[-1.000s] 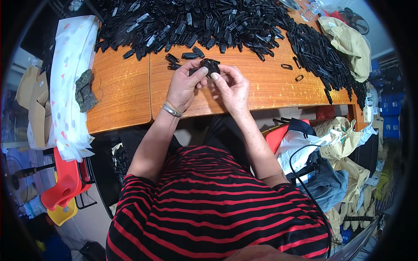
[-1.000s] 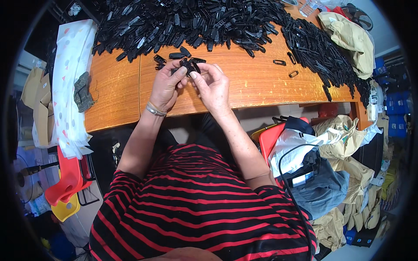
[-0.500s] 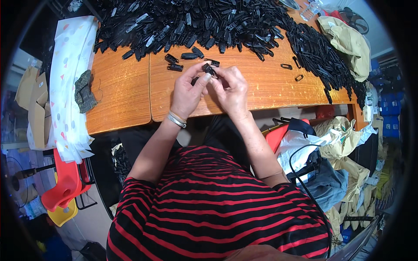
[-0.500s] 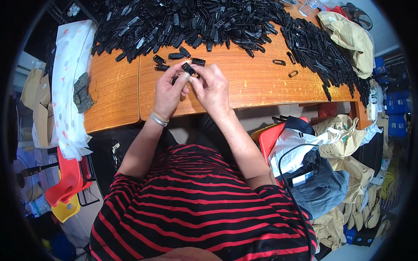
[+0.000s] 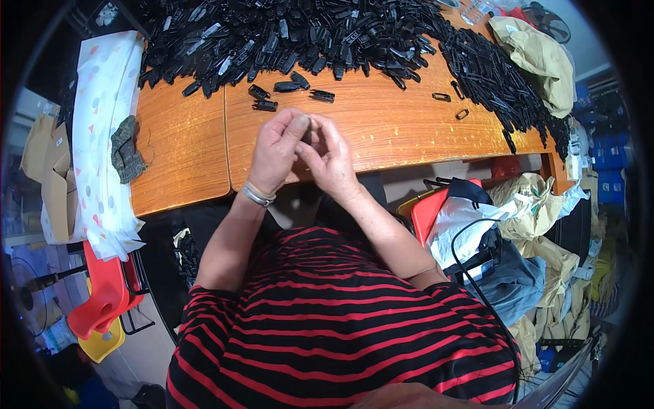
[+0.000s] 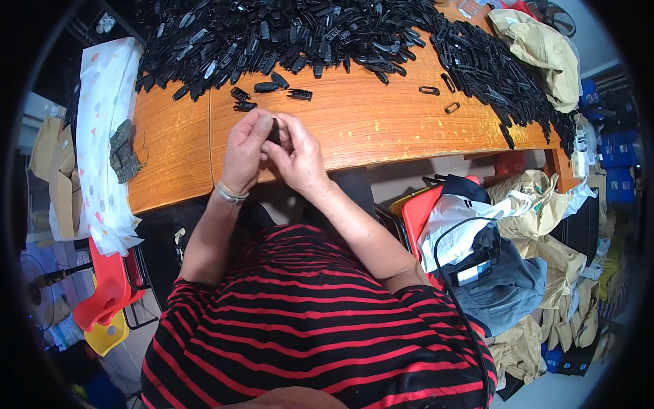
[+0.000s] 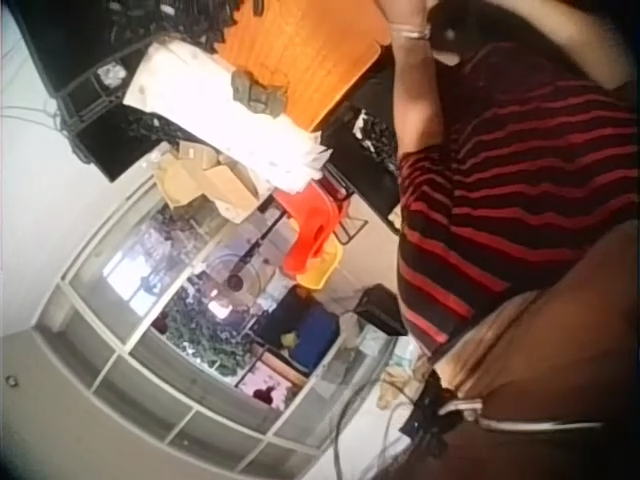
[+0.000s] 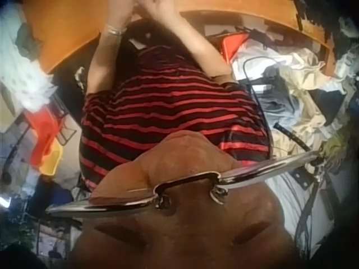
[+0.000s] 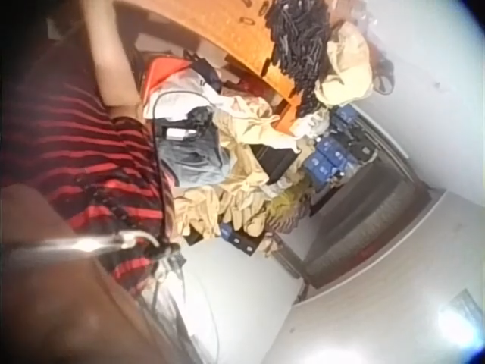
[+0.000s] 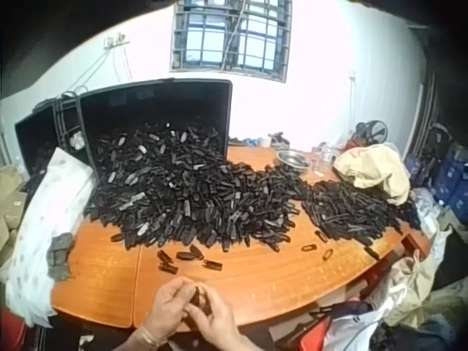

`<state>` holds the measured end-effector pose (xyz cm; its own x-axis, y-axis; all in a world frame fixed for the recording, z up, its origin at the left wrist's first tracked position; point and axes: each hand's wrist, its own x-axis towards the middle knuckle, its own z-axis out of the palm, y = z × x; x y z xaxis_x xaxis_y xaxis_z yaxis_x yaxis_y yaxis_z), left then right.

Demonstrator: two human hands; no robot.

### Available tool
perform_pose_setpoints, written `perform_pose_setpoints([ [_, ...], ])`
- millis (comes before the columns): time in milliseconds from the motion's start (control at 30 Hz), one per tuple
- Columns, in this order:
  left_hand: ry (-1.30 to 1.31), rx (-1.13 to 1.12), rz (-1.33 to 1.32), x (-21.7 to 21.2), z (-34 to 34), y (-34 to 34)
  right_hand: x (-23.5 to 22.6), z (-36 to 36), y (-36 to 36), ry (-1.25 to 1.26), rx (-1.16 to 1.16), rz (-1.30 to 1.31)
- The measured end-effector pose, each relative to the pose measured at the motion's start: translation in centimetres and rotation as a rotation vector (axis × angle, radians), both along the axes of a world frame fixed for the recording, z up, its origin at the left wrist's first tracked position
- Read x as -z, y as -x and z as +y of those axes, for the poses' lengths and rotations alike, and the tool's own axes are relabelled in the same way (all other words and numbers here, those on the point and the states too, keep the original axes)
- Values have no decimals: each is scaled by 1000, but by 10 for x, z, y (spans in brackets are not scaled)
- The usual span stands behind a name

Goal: Assembling small black plastic hardware components by hand at a workbench.

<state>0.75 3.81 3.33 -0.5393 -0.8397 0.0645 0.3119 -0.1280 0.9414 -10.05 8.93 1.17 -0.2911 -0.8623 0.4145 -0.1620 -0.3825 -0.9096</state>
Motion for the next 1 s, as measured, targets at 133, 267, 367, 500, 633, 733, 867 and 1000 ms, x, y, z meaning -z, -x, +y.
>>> perform_pose_setpoints([
  [133, -73, -43, -32, 3, -3, -16, 4, -1, -10, -74, 5, 181],
  [267, -232, -160, -267, -7, 6, -70, -8, -5, 10, -129, -351, 388],
  [367, 231, -52, -816, -28, 10, -151, 3, -19, 72, -224, -11, 248],
  [500, 394, -38, -1410, -53, 36, -238, 0, -35, 164, -408, 655, 889],
  [633, 469, -239, -1229, -53, 28, -227, -4, -51, 181, -521, 776, 952],
  [733, 528, -306, -1078, -42, 10, -166, -1, -61, 175, -573, 721, 982],
  [867, 838, -193, -898, -21, -7, -73, 4, -45, 140, -335, 570, 969],
  [1000, 982, -202, -1055, -3, -26, -25, -13, -23, 92, -450, 386, 949],
])
